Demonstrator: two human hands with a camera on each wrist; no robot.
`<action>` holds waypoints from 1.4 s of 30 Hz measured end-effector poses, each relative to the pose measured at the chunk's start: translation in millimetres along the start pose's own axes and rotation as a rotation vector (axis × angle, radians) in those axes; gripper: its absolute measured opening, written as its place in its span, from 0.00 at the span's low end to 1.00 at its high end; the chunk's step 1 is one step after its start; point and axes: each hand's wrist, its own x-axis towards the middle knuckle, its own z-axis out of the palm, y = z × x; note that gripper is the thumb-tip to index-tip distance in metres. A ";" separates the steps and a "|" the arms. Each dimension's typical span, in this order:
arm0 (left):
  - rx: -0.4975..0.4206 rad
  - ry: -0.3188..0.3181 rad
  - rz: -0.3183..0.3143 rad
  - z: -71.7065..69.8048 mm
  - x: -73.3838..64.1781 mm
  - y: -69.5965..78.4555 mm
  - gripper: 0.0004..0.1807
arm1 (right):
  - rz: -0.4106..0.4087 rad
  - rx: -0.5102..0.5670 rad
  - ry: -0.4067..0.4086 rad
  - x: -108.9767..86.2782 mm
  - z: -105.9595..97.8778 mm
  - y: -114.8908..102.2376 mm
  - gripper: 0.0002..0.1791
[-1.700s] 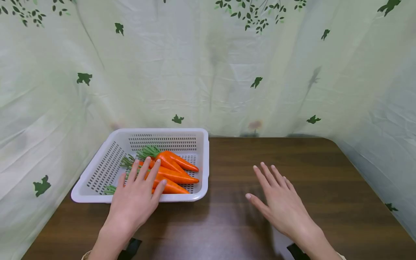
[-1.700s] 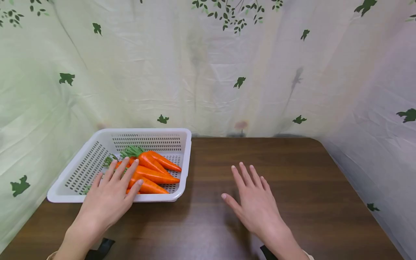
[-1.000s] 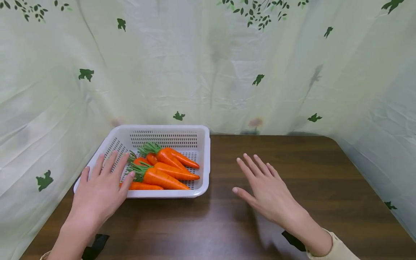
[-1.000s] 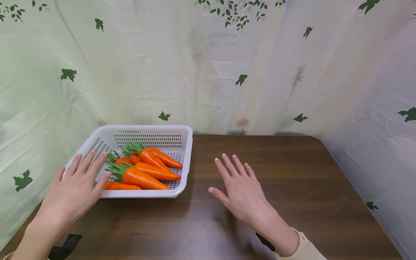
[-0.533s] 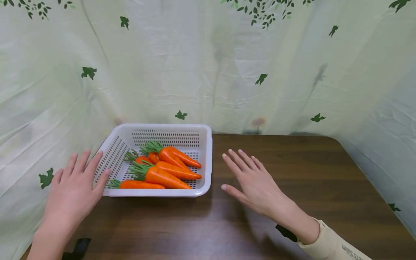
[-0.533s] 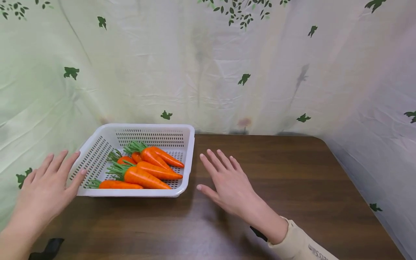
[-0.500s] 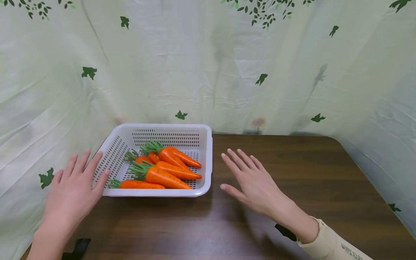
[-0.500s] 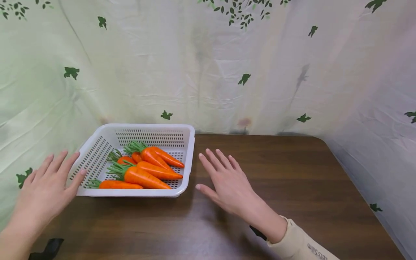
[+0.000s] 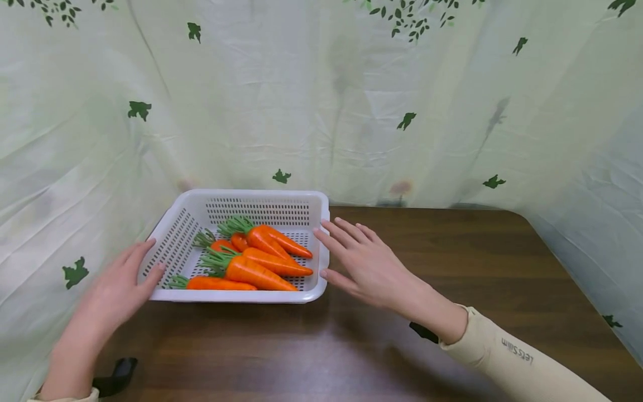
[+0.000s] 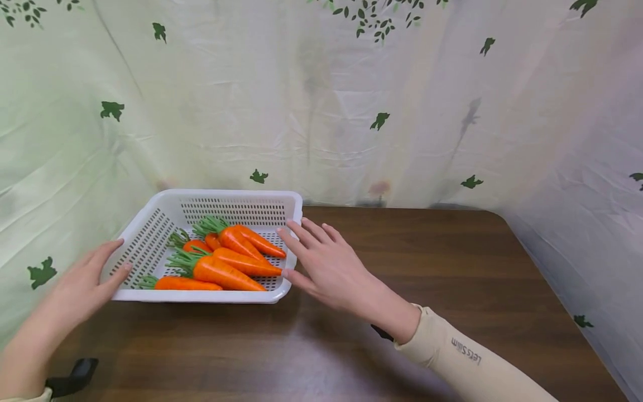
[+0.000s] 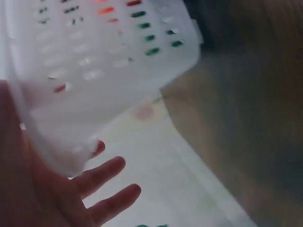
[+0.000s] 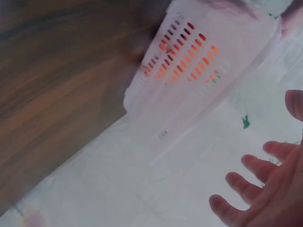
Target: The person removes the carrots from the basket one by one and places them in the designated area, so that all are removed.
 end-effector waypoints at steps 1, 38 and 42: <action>-0.020 -0.008 0.006 0.9 1.1 -3.3 0.40 | 0.000 0.010 -0.002 3.1 0.0 -0.8 0.39; -0.579 0.023 -0.118 14.7 7.5 -51.6 0.30 | -0.077 0.550 -0.272 95.5 41.7 -31.8 0.27; -0.575 0.026 -0.126 13.0 8.3 -52.2 0.28 | -0.084 0.561 -0.307 101.2 46.2 -33.5 0.25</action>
